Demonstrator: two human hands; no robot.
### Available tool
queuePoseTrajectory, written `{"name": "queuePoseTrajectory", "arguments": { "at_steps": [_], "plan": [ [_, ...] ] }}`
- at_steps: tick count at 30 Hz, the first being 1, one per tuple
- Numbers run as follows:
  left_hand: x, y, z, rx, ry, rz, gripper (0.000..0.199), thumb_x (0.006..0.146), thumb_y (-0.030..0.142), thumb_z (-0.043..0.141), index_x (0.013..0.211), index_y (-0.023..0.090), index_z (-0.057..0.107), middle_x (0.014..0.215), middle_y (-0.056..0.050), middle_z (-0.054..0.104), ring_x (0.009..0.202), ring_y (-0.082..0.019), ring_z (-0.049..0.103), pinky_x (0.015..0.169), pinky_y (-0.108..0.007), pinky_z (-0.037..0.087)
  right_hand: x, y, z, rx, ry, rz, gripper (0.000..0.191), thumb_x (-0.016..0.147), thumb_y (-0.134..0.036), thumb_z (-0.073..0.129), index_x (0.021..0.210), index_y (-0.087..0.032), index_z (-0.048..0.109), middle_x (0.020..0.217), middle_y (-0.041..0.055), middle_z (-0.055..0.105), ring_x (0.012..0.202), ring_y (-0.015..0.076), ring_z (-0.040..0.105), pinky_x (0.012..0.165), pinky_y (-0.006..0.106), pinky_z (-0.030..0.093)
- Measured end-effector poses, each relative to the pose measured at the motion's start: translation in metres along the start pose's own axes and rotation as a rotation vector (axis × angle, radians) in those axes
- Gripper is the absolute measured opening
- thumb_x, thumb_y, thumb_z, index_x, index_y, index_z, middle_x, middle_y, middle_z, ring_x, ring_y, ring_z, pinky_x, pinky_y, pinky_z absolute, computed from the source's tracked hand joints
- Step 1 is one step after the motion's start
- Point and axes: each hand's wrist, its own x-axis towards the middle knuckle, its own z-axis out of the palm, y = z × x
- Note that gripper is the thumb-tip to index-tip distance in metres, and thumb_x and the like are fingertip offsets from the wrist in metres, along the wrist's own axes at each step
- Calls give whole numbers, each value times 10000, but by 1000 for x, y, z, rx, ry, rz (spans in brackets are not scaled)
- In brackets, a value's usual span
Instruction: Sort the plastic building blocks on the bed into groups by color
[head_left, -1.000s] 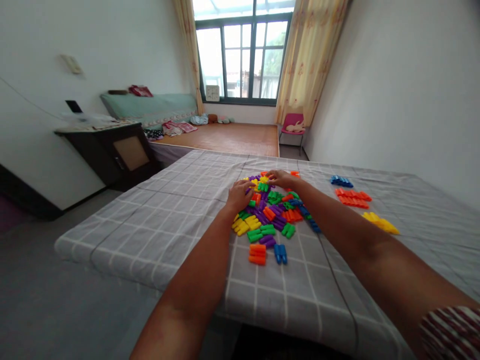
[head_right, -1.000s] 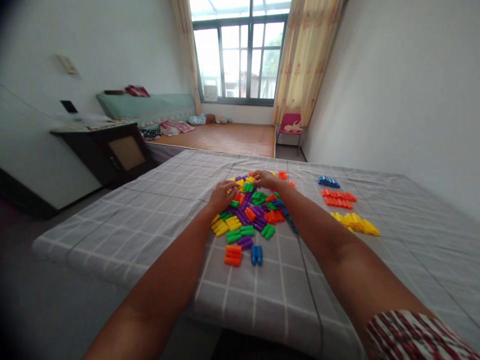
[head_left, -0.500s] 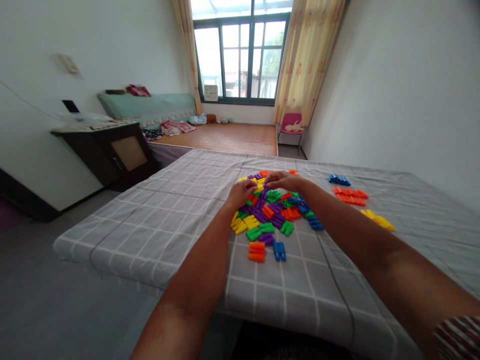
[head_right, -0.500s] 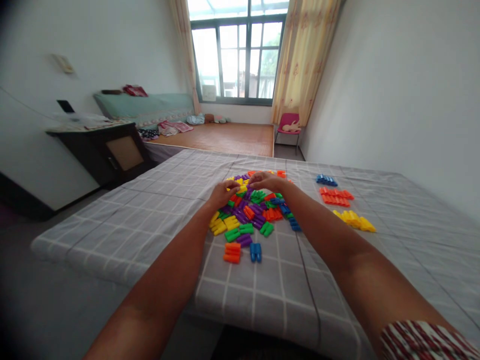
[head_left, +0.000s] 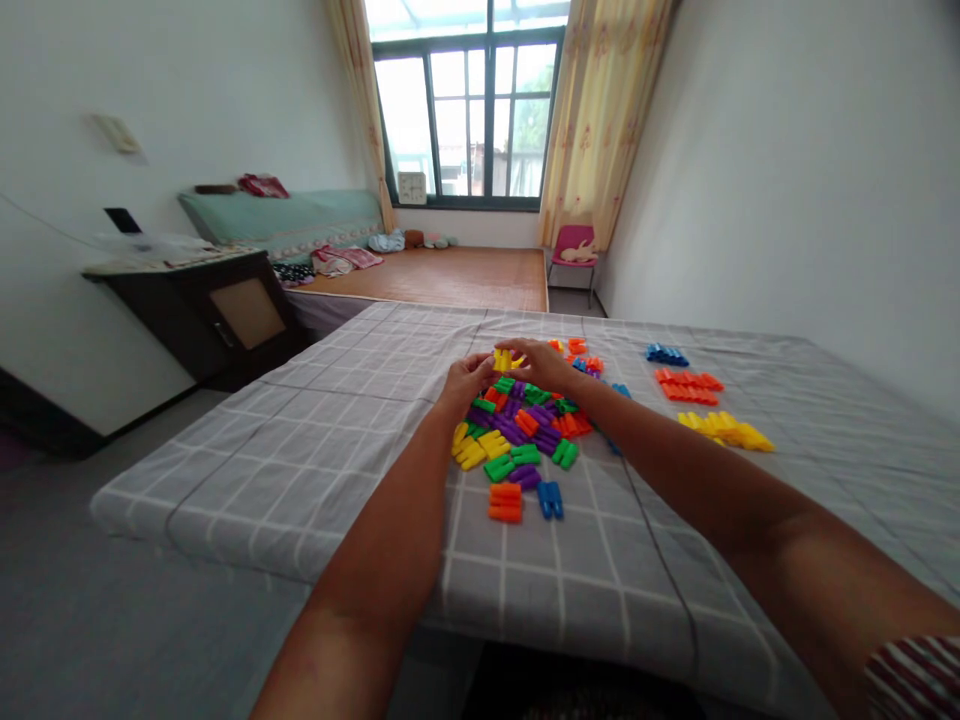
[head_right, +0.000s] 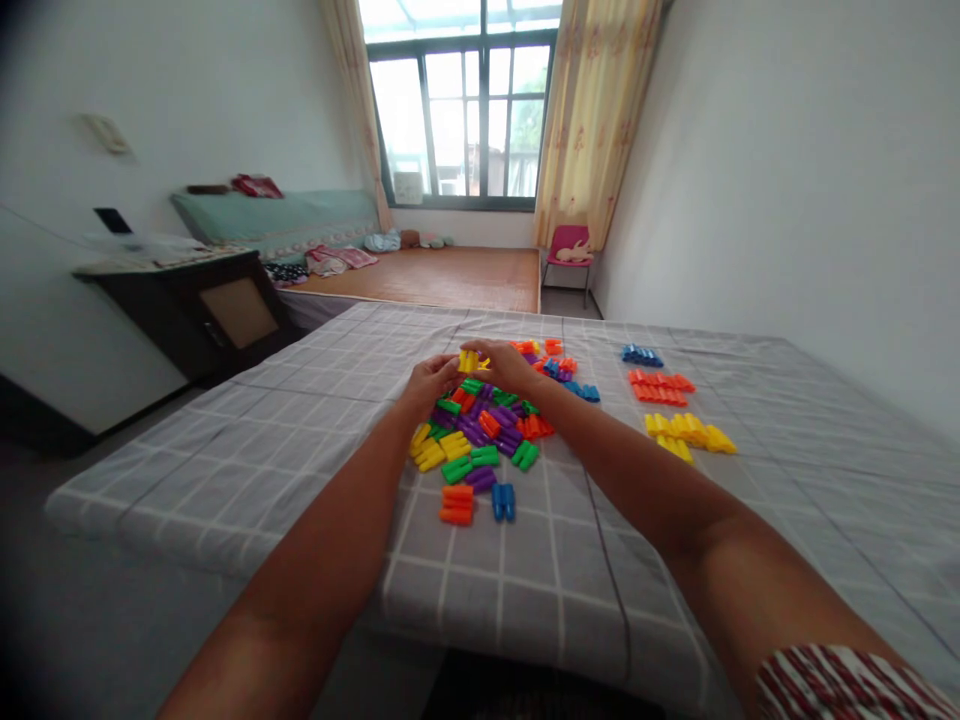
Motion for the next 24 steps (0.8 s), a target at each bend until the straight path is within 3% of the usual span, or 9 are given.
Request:
{"name": "queuePoseTrajectory", "arguments": {
  "at_steps": [4, 6, 8, 14, 17, 20, 24],
  "plan": [
    [8, 5, -25, 318, 122, 128, 435, 773, 504, 614, 1014, 145, 668, 897, -69, 704, 837, -186, 641, 774, -316, 503, -12, 1, -18, -53, 66, 61, 500, 724, -249, 684, 1210, -203, 575, 1122, 82, 656, 1035, 229, 605, 917, 394, 494],
    [12, 4, -42, 519, 255, 249, 380, 792, 464, 576, 965, 144, 685, 931, -70, 708, 924, -205, 626, 850, -317, 470, -27, 7, -43, -43, 65, 110, 465, 727, -251, 672, 1178, -191, 576, 1080, 79, 663, 1005, 219, 617, 894, 388, 507],
    [15, 0, -54, 642, 310, 273, 369, 807, 452, 531, 921, 142, 695, 914, -62, 712, 933, -211, 620, 861, -304, 451, -50, 17, -77, -40, 46, 178, 415, 736, -262, 654, 1140, -187, 595, 1066, 78, 664, 977, 215, 624, 852, 375, 525],
    [13, -7, -48, 854, 105, 134, 468, 835, 485, 417, 915, 125, 705, 811, -27, 706, 811, -188, 611, 694, -242, 446, -160, 57, -194, -48, 10, 496, 463, 670, -406, 712, 1068, -174, 665, 1039, 97, 673, 953, 242, 621, 842, 396, 523],
    [11, -4, -44, 920, 82, 106, 479, 828, 490, 406, 901, 124, 707, 810, -27, 710, 755, -175, 605, 661, -230, 441, -216, 72, -234, -9, -53, 638, 531, 630, -467, 739, 1061, -162, 679, 1016, 96, 685, 955, 252, 625, 886, 413, 499],
    [12, -4, -47, 975, 89, 102, 485, 817, 506, 411, 890, 130, 710, 802, -30, 714, 739, -178, 604, 641, -229, 443, -256, 82, -253, -16, -88, 733, 574, 589, -492, 763, 1064, -178, 693, 1038, 91, 692, 989, 276, 618, 918, 430, 476],
    [14, -6, -52, 1014, 73, 126, 514, 815, 525, 400, 936, 136, 713, 819, -38, 722, 758, -191, 616, 646, -236, 454, -283, 92, -255, -35, -132, 798, 602, 543, -493, 781, 1055, -185, 710, 1062, 90, 690, 1039, 310, 604, 944, 442, 457]
  ]
}}
